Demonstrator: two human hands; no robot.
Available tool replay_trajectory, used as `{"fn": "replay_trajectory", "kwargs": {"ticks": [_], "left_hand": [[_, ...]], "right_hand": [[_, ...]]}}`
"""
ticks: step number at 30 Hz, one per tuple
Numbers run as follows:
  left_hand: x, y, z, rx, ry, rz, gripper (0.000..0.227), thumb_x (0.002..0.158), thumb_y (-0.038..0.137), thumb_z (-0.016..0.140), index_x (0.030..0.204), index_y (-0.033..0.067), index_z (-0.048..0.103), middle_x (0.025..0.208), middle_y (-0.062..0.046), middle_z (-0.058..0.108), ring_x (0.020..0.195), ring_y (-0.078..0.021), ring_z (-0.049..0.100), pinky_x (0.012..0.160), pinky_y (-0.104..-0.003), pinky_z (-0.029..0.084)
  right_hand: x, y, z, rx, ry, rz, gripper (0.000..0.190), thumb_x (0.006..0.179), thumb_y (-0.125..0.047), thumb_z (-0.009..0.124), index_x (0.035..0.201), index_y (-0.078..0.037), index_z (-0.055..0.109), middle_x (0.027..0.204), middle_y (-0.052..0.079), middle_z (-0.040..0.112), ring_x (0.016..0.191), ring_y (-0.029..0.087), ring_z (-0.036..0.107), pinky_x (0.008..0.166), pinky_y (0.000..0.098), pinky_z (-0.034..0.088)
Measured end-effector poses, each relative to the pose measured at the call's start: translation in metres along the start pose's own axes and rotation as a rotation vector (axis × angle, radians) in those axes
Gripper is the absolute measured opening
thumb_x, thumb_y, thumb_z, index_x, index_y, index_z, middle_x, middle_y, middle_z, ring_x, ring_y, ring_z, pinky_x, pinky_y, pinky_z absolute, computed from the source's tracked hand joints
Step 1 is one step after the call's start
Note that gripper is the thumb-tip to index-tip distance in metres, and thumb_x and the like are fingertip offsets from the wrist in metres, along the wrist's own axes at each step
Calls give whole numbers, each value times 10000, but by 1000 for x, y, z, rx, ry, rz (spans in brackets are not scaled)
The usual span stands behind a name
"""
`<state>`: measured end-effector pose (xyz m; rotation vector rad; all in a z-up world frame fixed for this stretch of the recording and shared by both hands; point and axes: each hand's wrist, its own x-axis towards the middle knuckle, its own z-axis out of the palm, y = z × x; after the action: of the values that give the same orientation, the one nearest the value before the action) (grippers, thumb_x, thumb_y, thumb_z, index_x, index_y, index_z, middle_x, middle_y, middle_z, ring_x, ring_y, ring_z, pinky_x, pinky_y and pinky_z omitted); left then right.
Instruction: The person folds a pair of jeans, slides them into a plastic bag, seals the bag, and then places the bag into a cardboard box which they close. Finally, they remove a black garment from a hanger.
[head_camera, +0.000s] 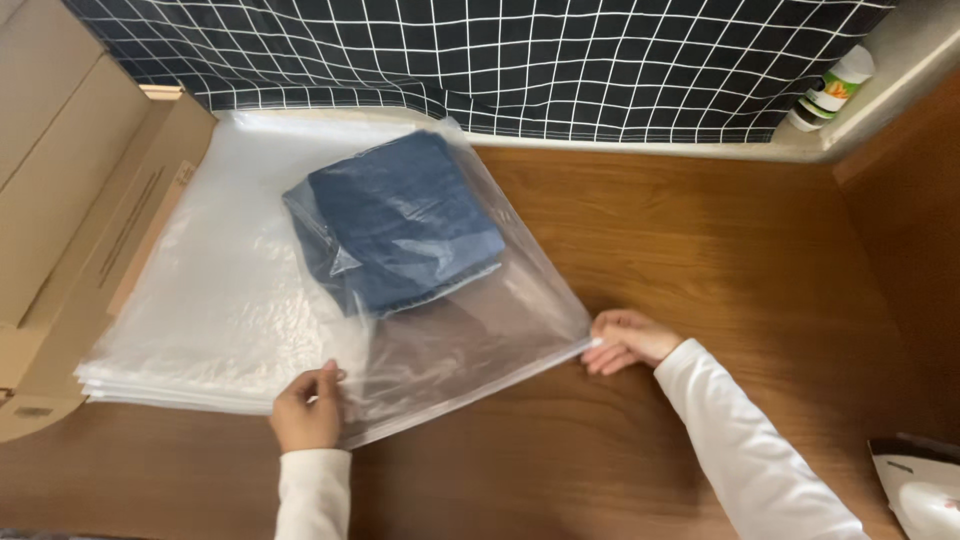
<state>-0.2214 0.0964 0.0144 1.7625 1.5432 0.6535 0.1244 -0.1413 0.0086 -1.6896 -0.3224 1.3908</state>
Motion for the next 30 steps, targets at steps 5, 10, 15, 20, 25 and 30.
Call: {"fn": "replay_trajectory", "kwargs": {"ticks": [5, 10, 15, 20, 25, 30], "left_hand": [[-1, -30, -26, 151, -15, -95, 356, 848, 464, 495, 771, 176, 688, 624, -87, 647, 679, -267, 611, 705, -364, 438], [-10, -62, -29, 108, -48, -120, 398, 789, 455, 536, 931, 115, 685, 762, -139, 654, 799, -283, 586, 769, -363, 420], [-23, -84, -23, 37, -13, -106, 308, 770, 411, 635, 667, 121, 653, 544, -41, 581, 582, -153, 521, 628, -286, 414], [-33, -80, -27, 327, -63, -97, 392, 859, 444, 412, 722, 129, 600, 756, -141, 635, 777, -392, 561, 685, -459, 406], [-54, -131, -4, 179, 190, -41, 386, 920, 384, 422, 781, 49, 555, 790, -186, 625, 781, -436, 549, 714, -484, 386], [-105, -95, 15, -708, -145, -443, 566, 968, 364, 269, 742, -72, 551, 654, -256, 617, 264, -273, 372, 236, -330, 217]], "right_hand": [[-37, 3, 38, -237, -170, 135, 238, 725, -251, 617, 813, -40, 551, 874, 252, 682, 715, 309, 681, 601, 342, 564], [-54, 10, 56, -279, -167, 132, 258, 759, -278, 602, 803, -28, 553, 822, 216, 682, 674, 277, 673, 563, 307, 545], [-58, 21, 54, -187, -56, 88, 244, 767, -264, 599, 779, -30, 528, 778, 247, 664, 629, 302, 660, 532, 330, 535], [-58, 35, 53, -178, -3, 28, 286, 755, -273, 626, 812, 1, 568, 698, 211, 653, 515, 259, 615, 452, 300, 501], [-55, 47, 53, -229, 52, -101, 237, 807, -217, 601, 785, 19, 593, 509, 133, 577, 310, 176, 461, 300, 253, 352], [-55, 54, 49, -270, -30, -150, 255, 837, -267, 542, 785, -18, 569, 532, 97, 583, 350, 157, 514, 332, 234, 403]]}}
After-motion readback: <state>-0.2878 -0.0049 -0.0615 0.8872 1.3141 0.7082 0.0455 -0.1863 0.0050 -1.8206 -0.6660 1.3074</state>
